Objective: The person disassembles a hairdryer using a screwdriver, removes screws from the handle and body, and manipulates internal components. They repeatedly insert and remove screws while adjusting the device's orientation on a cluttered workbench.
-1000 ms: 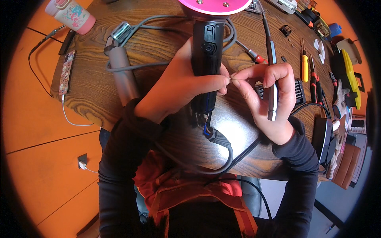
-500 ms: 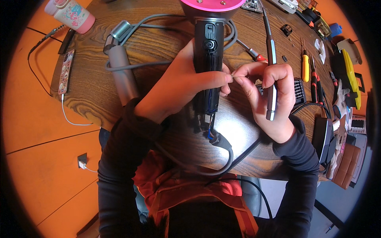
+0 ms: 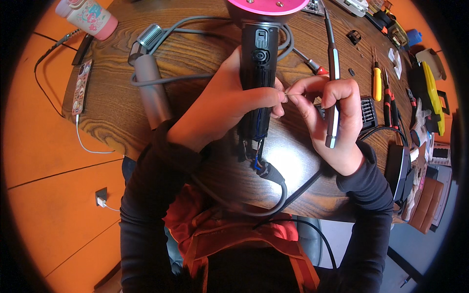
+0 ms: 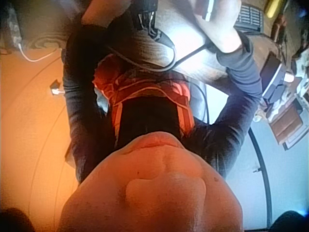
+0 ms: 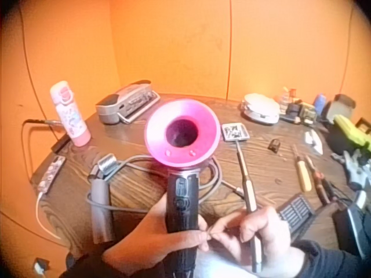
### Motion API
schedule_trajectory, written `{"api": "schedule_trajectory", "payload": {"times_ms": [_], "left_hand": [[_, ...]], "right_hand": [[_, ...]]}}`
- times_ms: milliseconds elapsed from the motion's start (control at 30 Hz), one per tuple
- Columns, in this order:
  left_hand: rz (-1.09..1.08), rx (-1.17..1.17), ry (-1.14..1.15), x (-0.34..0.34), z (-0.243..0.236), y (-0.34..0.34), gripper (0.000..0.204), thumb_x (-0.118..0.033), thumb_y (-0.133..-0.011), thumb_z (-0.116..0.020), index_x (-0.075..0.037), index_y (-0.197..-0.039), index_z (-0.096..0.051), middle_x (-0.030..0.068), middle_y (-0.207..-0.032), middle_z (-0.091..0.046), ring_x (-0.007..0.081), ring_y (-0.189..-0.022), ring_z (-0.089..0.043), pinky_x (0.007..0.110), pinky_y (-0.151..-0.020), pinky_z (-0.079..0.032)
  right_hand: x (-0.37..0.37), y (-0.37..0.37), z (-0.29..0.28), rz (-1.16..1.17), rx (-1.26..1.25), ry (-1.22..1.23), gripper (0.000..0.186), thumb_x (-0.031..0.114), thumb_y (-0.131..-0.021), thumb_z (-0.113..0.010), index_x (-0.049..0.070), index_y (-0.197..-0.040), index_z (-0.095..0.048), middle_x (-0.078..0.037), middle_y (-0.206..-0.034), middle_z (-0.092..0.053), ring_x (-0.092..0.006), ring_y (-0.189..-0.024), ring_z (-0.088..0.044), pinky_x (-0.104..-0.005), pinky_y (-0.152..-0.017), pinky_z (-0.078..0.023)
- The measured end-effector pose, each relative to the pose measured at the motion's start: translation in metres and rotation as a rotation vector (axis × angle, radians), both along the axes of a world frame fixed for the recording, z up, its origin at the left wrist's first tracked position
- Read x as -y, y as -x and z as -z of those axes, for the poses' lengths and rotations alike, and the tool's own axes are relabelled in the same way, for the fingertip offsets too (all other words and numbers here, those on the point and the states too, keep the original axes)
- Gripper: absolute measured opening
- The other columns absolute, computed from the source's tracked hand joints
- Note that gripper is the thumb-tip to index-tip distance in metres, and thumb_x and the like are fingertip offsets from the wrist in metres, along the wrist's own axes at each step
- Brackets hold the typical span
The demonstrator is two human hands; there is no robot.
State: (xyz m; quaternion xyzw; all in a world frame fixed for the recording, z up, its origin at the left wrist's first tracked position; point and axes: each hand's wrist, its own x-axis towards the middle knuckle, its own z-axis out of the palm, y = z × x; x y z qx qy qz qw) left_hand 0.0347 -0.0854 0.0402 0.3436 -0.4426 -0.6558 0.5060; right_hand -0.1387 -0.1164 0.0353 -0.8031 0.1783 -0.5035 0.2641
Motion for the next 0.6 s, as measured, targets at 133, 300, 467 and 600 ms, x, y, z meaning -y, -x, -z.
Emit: {"api": "schedule_trajectory", "payload": {"times_ms": [133,300,467,600], "left_hand": [[0.004,0.016,0.028,0.0006,0.0011,0.0013,0.046,-0.003,-0.072,-0.061,0.001,-0.109,-0.035,0.0096,-0.077,-0.057,0.0172,-0.067,-0.059,0.028,-0.063,-0.049],[-0.003,0.036,0.050,0.0002,0.0005,0.0022,0.044,-0.003,-0.072,-0.062,0.001,-0.107,-0.036,0.0093,-0.077,-0.057,0.0166,-0.067,-0.059,0.027,-0.062,-0.049],[0.004,-0.019,0.002,0.0002,-0.0013,0.0002,0.044,-0.004,-0.072,-0.061,0.002,-0.107,-0.036,0.0101,-0.076,-0.057,0.0168,-0.066,-0.059,0.027,-0.062,-0.050],[-0.004,0.000,-0.008,0.0003,-0.0021,0.0011,0.046,-0.005,-0.072,-0.062,0.002,-0.108,-0.035,0.0107,-0.077,-0.058,0.0167,-0.066,-0.059,0.027,-0.062,-0.050]], "right_hand": [[-0.0005,-0.0013,0.0014,-0.033,0.035,-0.026,0.027,-0.004,-0.075,-0.062,0.005,-0.079,-0.036,-0.013,-0.074,-0.061,-0.0152,-0.063,-0.062,-0.0221,-0.055,-0.047],[-0.0005,0.0001,0.0022,-0.015,0.022,-0.021,0.027,-0.004,-0.075,-0.062,0.005,-0.079,-0.037,-0.013,-0.074,-0.061,-0.0152,-0.064,-0.061,-0.0222,-0.055,-0.047],[0.0027,0.0005,0.0016,-0.024,0.006,0.020,0.027,-0.004,-0.076,-0.061,0.005,-0.079,-0.037,-0.013,-0.075,-0.061,-0.0155,-0.065,-0.061,-0.0223,-0.055,-0.047],[0.0014,0.0039,-0.0012,-0.055,-0.082,-0.023,0.032,-0.009,-0.076,-0.059,0.007,-0.082,-0.032,-0.015,-0.079,-0.057,-0.0168,-0.071,-0.058,-0.0248,-0.063,-0.046]]}}
